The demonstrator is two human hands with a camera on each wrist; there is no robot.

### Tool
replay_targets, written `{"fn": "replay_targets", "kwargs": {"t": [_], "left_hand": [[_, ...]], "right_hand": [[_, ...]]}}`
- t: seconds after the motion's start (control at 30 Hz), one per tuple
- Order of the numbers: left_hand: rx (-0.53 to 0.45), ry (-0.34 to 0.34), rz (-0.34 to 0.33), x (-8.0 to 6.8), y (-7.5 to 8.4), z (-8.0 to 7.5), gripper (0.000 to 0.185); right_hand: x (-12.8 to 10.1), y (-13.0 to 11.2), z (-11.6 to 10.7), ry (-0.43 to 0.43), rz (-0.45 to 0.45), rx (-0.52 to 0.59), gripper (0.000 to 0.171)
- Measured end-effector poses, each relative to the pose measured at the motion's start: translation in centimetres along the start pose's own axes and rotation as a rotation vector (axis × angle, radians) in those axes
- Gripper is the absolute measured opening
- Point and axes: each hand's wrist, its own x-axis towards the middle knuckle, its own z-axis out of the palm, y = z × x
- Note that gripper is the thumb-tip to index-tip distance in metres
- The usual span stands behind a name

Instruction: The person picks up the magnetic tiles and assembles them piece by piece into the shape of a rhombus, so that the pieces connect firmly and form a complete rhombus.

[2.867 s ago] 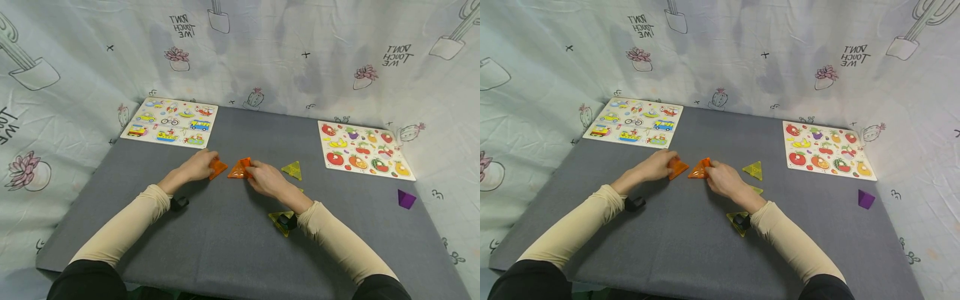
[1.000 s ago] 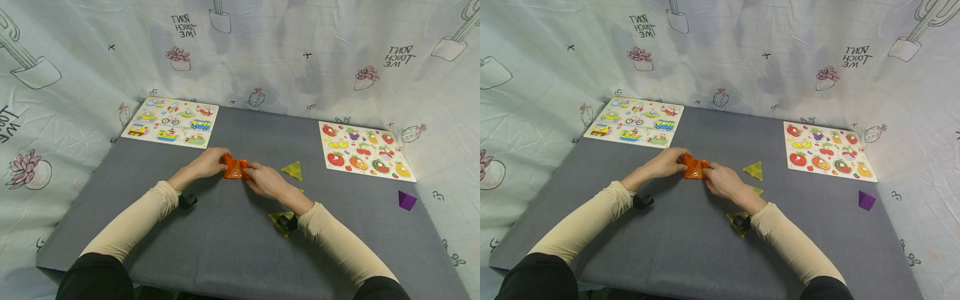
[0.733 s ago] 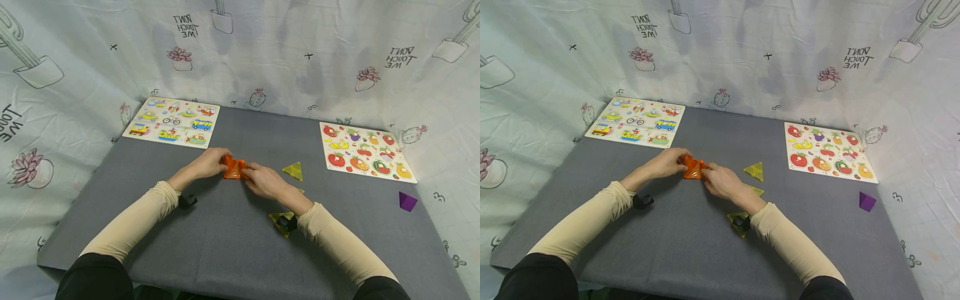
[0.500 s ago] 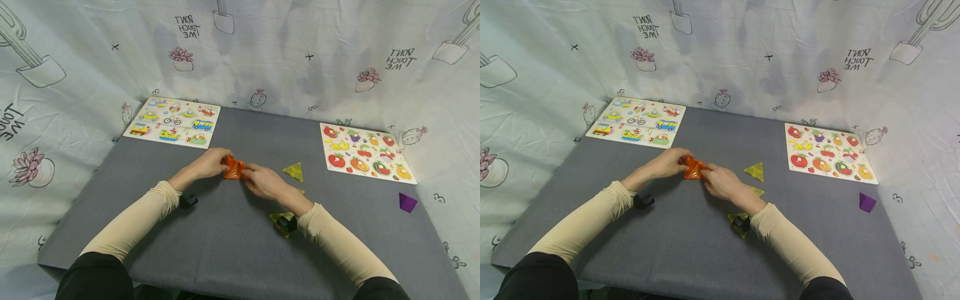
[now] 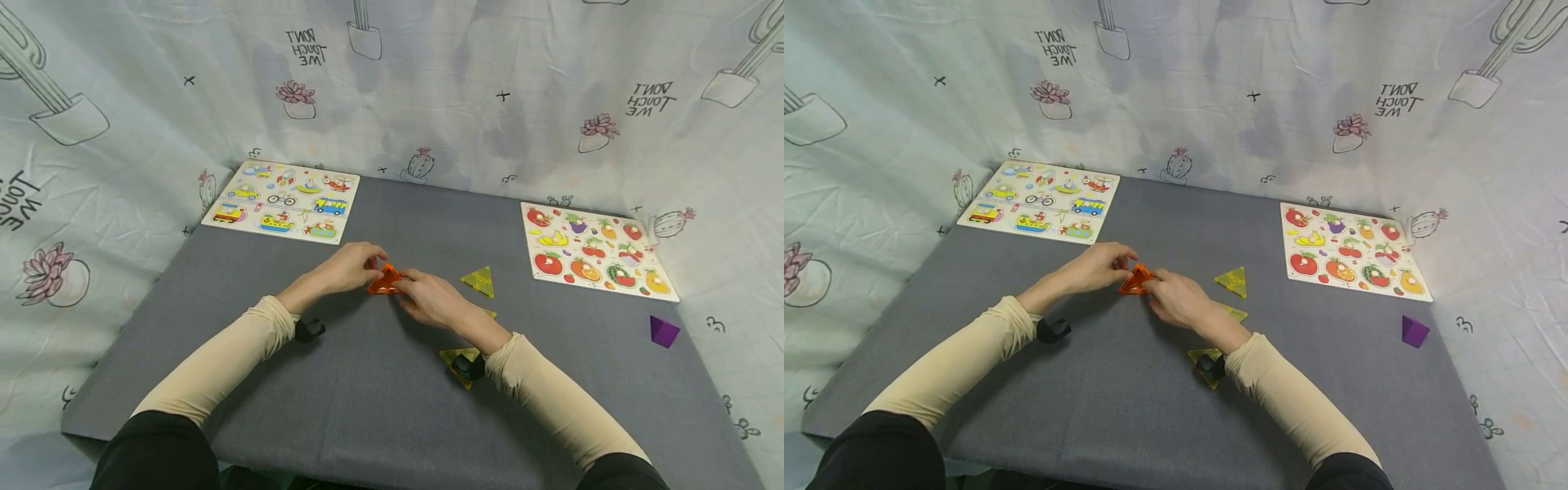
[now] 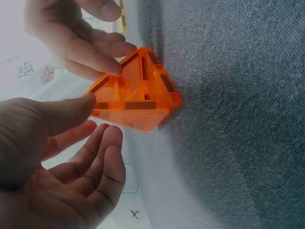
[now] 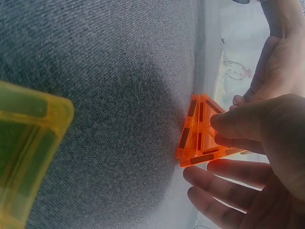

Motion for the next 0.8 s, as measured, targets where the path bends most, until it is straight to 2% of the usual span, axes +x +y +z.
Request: {"fn": "replay_targets", "kwargs": {"t": [0.13, 0.43, 0.8], "left_hand": [[0.03, 0.021, 0.034, 0.1, 0.2, 0.5, 0.034], [0.116, 0.116, 0.092, 0.3, 0.3, 1.5, 0.022], [0.127, 0.128, 0.098, 0.4, 0.4, 1.3, 0.023]], "right_hand": [[-0.1, 0.1, 0.1, 0.001, -0.001, -0.003, 0.034], [-0.2, 0.1, -0.1, -0.01, -0.007, 0.019, 0.033], [-0.5, 0.4, 0.0, 0.005, -0.046, 0.034, 0.033]]}}
